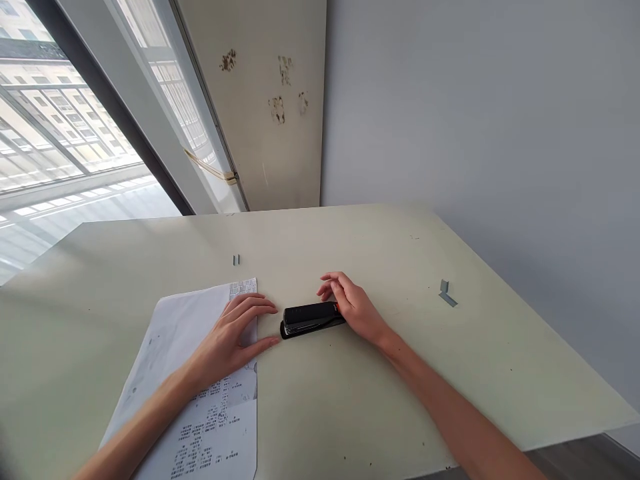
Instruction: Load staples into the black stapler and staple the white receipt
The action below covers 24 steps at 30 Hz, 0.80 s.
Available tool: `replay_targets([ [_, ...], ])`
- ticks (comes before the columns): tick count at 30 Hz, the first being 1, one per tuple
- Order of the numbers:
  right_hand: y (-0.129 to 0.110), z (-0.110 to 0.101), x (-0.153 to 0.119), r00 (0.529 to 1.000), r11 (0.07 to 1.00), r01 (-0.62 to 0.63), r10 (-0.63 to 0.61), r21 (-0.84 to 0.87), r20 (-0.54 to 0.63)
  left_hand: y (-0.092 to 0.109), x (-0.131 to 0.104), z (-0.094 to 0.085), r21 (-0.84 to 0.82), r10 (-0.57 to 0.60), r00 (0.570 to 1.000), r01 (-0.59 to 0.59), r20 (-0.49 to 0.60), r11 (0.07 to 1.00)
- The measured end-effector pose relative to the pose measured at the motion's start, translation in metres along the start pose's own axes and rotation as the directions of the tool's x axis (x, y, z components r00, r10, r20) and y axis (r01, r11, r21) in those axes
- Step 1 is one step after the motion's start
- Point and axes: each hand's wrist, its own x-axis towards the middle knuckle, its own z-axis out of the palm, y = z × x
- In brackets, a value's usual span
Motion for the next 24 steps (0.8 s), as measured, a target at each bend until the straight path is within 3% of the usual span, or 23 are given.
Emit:
replay_targets([
  [3,-0.003,-0.001,-0.002,1.000,1.000,0.012,-0.012,-0.017,0.027,0.007,0.009,0.000,-0.021,0.034,0.999,-0.034,0.011,0.999],
  [8,-0.008,-0.002,-0.008,0.975,0.984,0.128,-0.103,-0.122,0.197,0.017,0.027,0.005,0.026,0.089,0.996,-0.089,-0.003,0.996],
  [13,-0.009,-0.003,-0.006,0.962,0.956,0.187,-0.131,-0.228,0.237,0.017,0.026,0.007,0.076,0.078,0.997,-0.077,-0.008,0.994],
  [24,-0.008,-0.016,0.003,0.968,0.958,0.185,-0.139,-0.218,0.210,-0.001,0.014,-0.036,0.120,0.040,0.991,-0.055,0.127,0.991],
])
